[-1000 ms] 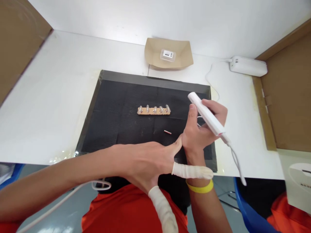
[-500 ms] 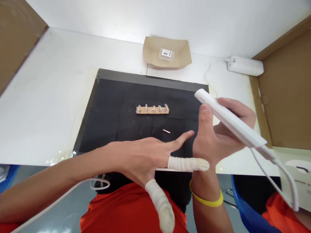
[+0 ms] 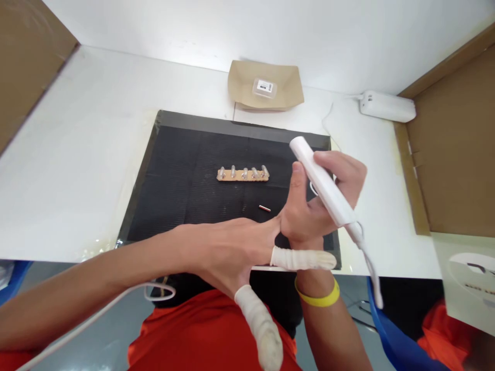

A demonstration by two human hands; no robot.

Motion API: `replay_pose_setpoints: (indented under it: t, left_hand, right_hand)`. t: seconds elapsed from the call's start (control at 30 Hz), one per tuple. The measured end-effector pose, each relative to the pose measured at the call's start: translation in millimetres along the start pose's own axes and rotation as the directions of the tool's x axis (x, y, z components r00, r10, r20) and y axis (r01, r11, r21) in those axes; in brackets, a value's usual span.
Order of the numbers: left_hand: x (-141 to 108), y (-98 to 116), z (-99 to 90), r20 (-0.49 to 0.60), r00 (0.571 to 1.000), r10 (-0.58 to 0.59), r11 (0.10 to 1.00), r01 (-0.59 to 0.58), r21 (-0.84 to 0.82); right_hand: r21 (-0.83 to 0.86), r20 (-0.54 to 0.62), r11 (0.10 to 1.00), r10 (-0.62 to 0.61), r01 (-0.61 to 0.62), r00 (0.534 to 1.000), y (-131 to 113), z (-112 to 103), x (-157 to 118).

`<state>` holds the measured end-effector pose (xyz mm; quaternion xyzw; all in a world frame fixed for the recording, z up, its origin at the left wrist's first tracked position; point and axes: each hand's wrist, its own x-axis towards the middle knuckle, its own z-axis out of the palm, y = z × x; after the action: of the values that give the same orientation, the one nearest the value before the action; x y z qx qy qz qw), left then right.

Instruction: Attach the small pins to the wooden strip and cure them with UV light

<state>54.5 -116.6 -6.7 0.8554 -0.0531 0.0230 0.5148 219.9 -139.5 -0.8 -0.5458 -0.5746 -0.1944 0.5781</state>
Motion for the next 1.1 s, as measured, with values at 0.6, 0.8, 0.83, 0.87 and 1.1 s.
replay_pose_setpoints:
  t: [0.6,0.8,0.83,0.87,1.1]
  left_hand:
    - [-4,5,-8.3,0.105,0.988,-0.114,0.993,0.116,-0.013]
    - [-6,3,-9.9,0.1,0.993,-0.064,0.998,0.063,0.015]
    - [-6,4,-10.6,0.104,0.992,-0.074,0.997,0.073,0.016]
    - [-5,5,-11.3,0.108,0.991,-0.084,0.996,0.083,0.014]
    - [-4,10,-17.0,0.124,0.988,-0.096,0.995,0.094,0.023]
  right_hand:
    - [-0.097,0.009,0.987,-0.13,0.13,0.991,20,-5,15]
    - [0.036,-0.022,0.997,-0.067,0.067,0.998,23,-13,18]
    - [0.045,-0.024,0.998,-0.052,0.053,0.998,23,-14,18]
    - [0.05,-0.016,0.998,-0.038,0.038,0.999,21,-16,18]
    - [0.057,0.024,0.983,0.175,-0.176,0.984,2,-19,14]
